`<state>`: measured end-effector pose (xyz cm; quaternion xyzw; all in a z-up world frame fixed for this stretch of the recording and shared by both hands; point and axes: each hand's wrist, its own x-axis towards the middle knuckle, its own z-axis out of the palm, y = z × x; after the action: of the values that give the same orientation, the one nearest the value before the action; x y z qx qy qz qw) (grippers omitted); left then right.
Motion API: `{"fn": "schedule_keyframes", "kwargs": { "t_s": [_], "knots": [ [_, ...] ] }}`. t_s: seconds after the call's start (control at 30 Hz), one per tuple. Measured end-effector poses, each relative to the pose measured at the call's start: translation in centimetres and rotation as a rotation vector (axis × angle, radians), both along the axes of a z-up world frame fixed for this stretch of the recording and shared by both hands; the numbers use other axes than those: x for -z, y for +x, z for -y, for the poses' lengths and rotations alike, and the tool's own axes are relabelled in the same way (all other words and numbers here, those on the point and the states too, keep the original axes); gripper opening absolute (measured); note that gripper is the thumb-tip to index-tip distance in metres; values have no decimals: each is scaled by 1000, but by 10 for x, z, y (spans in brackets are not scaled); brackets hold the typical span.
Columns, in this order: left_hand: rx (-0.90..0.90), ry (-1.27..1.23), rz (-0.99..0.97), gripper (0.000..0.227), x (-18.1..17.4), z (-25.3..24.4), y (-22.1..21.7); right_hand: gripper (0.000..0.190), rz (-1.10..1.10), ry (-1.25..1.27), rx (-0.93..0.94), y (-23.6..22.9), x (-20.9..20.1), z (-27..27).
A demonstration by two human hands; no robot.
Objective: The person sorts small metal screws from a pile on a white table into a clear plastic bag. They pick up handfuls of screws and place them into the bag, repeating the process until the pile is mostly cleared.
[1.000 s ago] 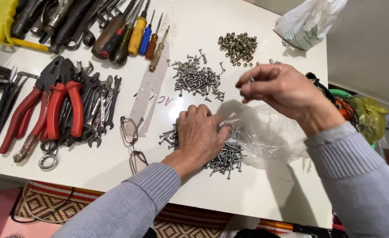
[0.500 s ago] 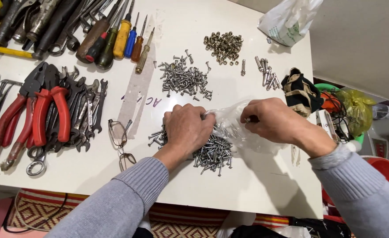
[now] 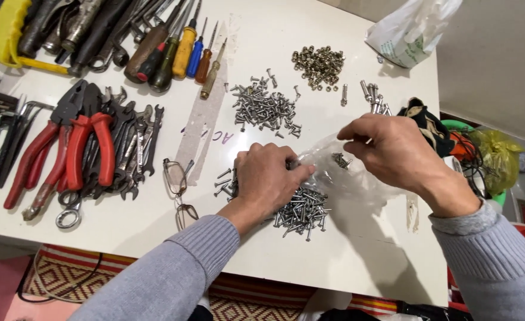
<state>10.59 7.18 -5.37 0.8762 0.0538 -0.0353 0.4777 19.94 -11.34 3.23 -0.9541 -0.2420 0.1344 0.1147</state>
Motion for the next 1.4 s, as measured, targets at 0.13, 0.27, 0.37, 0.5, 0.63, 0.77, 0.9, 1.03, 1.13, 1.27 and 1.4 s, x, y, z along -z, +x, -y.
{"fn": "schedule_keyframes", "kwargs": {
  "t_s": [0.13,0.27,0.37,0.5,0.63,0.77,0.9,1.03,1.13,1.27,1.4],
  "knots": [
    [61,87,72,36,5,4,-11,17,67,68,-62,-3,8,-24],
    [133,253,199,45,22,11,-20,23,56,27,-90,21,43,-39],
    [138,237,206,50,13,9,-25,29,13,-73,-34,35,66,-52],
    [78,147,144,51,6,-2,-21,43,-45,-140,25,28,63,-73],
    [-96,207,220,28,11,-18,-6,62,-92,-89,61,16,51,-85],
    [-207,339,288,37,16,-37,8,63,-62,-36,100,17,57,-89],
    [-272,378,164,44,28,-48,21,40,-27,49,116,21,74,-89],
    [-254,357,85,30,48,-54,32,26,-62,63,100,26,81,-88],
    [-222,368,91,26,44,-55,34,21,-40,61,71,34,94,-83],
    [-236,356,115,36,33,-51,29,14,28,105,35,41,109,-75],
    [-177,364,148,30,32,-42,21,10,-54,208,97,28,86,-81]
  ]
}}
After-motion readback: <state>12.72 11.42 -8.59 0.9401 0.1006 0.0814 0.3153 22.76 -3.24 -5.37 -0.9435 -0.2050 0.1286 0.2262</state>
